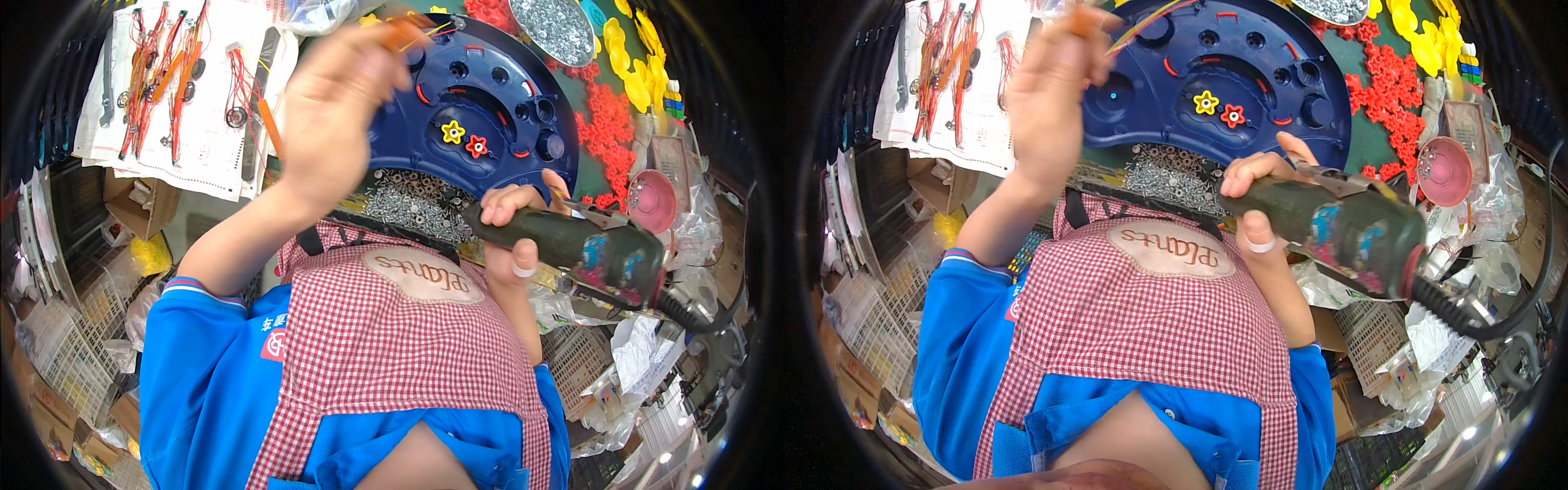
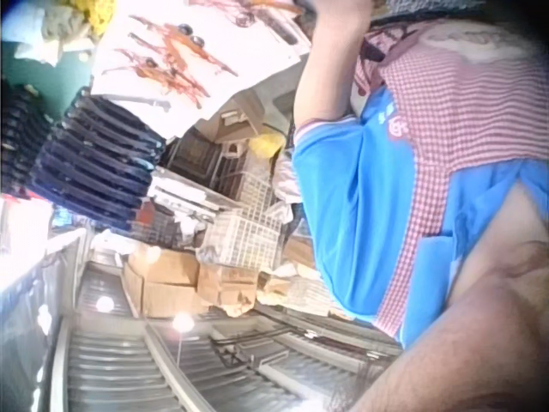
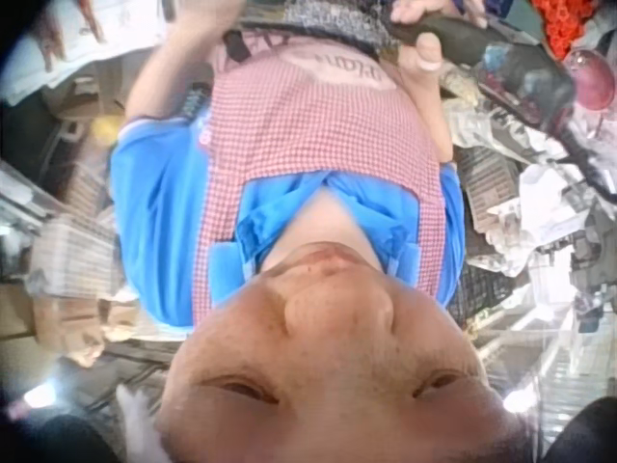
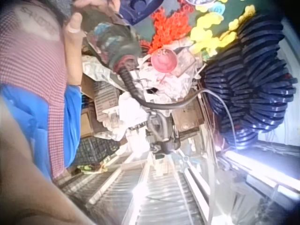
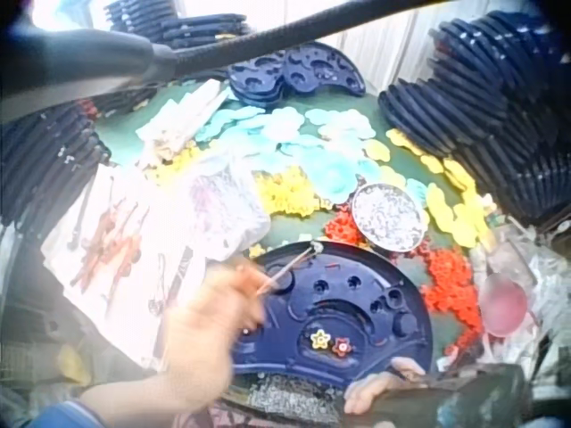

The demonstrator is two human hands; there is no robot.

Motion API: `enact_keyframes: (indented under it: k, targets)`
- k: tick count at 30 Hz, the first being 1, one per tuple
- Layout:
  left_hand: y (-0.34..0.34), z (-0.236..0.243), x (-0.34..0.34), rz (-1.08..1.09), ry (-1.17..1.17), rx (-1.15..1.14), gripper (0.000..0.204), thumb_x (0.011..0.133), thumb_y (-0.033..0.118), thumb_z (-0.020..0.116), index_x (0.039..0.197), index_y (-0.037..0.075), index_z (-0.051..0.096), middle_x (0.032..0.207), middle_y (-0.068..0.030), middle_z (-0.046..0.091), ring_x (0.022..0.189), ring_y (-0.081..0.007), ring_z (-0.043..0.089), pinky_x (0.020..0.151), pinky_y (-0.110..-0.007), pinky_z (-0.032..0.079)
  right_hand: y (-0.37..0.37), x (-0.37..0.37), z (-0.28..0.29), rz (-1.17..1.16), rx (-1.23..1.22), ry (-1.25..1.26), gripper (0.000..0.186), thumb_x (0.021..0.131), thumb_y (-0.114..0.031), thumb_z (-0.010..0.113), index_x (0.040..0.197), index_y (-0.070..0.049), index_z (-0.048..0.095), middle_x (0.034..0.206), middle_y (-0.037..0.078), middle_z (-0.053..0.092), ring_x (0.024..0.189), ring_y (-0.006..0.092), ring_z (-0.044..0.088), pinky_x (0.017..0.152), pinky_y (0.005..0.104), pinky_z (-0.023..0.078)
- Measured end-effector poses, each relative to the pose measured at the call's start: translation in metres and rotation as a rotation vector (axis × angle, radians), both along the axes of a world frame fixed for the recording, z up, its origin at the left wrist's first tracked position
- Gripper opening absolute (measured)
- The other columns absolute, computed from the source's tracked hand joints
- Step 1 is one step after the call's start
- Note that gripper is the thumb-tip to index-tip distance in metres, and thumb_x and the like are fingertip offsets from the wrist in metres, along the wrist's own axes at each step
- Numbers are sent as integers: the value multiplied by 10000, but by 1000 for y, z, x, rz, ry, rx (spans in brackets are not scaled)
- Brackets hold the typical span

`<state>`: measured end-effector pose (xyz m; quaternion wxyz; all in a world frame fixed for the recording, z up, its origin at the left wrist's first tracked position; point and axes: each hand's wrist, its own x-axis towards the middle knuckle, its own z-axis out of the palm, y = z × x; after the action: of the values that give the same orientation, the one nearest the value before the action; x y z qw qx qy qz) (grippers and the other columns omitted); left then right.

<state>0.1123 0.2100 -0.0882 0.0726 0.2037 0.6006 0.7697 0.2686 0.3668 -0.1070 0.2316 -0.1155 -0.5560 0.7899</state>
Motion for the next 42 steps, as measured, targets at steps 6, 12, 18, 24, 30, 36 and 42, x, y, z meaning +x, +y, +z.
enact_keyframes:
  k: [6,12,18,24,30,36,42]
  targets:
    - [15,-26,30,-155,68,-391,140,930,-49,526,969,14,645,831,-67,621,689,-141,596,611,-254,460,-6,-5,-9,-23,22,28,956,753,-478,814,1360,26,273,769,68,576,707,191,586,675,335,498]
    - [7,-40,50,-385,682,-607,156,664,99,723,818,83,717,821,-9,616,708,-192,556,629,-311,486,16,-10,21,32,-26,254,925,790,-600,717,1427,-93,277,779,32,559,672,167,550,681,345,455]
    - [10,-45,52,-378,737,-628,173,652,144,759,812,93,716,803,11,607,708,-177,554,615,-302,488,19,-8,26,77,-16,261,932,804,-633,690,1469,-147,253,794,28,557,683,167,551,726,362,450]
    - [16,-35,43,-458,722,-604,153,676,136,735,822,95,713,805,2,607,724,-185,565,630,-312,503,20,-11,31,64,-32,275,938,794,-642,698,1470,-150,273,787,23,558,687,167,554,731,363,452]
    - [16,-35,41,-510,682,-585,138,713,142,745,837,89,713,809,-8,607,749,-189,580,661,-313,512,23,-12,36,59,-51,297,946,782,-662,697,1469,-160,285,788,4,556,692,161,552,727,351,454]
    - [15,-29,46,-419,587,-619,267,717,179,777,950,87,684,831,-30,612,811,-228,611,699,-345,524,19,-18,38,-5,-72,321,950,784,-674,685,1479,-167,282,800,8,550,706,156,544,720,332,449]
    - [5,-7,-19,227,1074,-731,286,738,127,662,1022,136,688,781,9,623,656,-152,603,547,-256,494,39,-15,34,-68,61,311,852,857,-556,663,1477,-103,295,847,57,575,733,178,547,729,357,447]
